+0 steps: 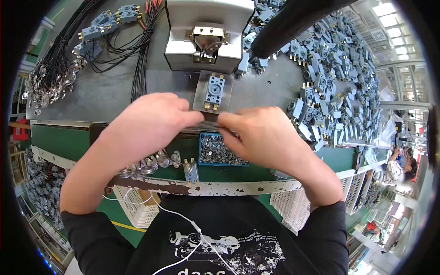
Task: Assembling small electronic parts on a production line using an electric screwdriver.
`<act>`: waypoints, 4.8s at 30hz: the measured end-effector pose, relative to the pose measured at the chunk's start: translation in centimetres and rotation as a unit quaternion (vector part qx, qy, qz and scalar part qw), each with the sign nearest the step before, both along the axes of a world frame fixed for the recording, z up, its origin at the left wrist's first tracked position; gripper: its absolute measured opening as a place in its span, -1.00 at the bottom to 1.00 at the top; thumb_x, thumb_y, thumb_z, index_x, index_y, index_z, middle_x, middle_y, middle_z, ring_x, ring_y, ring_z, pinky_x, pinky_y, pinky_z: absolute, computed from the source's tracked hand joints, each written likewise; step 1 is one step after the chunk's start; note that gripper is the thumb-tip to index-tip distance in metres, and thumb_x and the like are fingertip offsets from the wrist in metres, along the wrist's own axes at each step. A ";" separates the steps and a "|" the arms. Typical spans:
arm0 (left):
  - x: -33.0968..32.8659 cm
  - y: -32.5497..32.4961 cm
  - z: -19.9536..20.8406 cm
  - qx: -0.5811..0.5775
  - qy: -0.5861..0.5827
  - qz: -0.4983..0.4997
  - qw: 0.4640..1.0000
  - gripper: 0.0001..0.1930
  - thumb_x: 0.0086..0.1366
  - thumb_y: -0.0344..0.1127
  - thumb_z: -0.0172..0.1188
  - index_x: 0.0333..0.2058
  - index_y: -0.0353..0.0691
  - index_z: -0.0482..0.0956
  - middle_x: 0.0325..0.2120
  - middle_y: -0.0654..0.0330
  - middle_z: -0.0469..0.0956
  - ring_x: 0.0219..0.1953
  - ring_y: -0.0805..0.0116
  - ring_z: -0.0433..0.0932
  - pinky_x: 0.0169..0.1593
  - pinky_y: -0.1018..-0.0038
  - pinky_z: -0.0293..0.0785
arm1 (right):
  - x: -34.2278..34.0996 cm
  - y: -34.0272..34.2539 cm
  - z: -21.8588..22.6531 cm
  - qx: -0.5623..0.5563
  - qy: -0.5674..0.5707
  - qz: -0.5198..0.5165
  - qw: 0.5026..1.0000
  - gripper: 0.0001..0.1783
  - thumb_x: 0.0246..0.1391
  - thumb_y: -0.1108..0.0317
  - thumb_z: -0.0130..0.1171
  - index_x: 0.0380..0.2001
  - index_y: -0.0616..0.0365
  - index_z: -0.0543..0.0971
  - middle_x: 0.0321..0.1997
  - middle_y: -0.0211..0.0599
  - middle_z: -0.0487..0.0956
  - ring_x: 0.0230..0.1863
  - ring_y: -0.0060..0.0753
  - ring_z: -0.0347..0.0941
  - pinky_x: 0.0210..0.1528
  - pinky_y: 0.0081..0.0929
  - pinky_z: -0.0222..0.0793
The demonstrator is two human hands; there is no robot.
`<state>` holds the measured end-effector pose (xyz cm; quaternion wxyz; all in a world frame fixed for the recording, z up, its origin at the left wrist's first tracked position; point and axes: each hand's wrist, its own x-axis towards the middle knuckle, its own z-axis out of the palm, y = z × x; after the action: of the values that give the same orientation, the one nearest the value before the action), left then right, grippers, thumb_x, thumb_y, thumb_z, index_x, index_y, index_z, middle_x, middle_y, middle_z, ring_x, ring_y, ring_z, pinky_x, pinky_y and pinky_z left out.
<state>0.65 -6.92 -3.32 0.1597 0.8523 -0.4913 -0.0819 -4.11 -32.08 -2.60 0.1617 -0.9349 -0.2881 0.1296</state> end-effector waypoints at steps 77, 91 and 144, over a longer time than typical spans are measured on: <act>2.0 -2.9 -2.5 -0.134 0.012 0.101 0.986 -0.79 0.19 -0.21 0.42 -0.24 -0.11 0.66 -0.43 0.21 0.64 -0.24 0.15 0.62 -0.11 0.24 0.54 | 7.0 3.7 6.1 0.651 -0.262 -0.177 0.690 -0.29 0.10 0.42 0.46 0.23 0.27 0.31 -0.07 -0.08 0.57 -0.17 -0.33 0.57 -0.20 -0.41 0.57; 2.2 -2.6 -2.7 -0.106 0.041 0.105 0.988 -0.77 0.29 -0.16 0.34 -0.20 -0.14 0.60 -0.41 0.19 0.63 -0.20 0.11 0.64 -0.10 0.18 0.54 | 10.8 9.2 5.8 0.700 -0.221 -0.177 0.655 -0.42 0.10 0.68 0.37 0.11 0.23 0.32 -0.28 -0.33 0.59 -0.36 -0.59 0.56 -0.41 -0.60 0.48; 2.0 -2.8 -3.9 -0.194 -0.028 0.095 0.976 -0.71 0.15 -0.23 0.46 -0.21 -0.14 0.60 -0.16 0.21 0.62 -0.12 0.14 0.65 -0.10 0.23 0.56 | 9.2 5.3 3.5 0.683 -0.181 -0.101 0.701 -0.76 0.18 0.63 0.29 -0.11 0.43 0.51 -0.32 -0.09 0.70 -0.52 -0.49 0.58 -0.49 -0.50 0.55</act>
<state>2.66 -9.72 -7.22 0.3150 0.8500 -0.4187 0.0546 5.06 -26.75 0.91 0.7126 -0.5971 -0.2256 -0.2911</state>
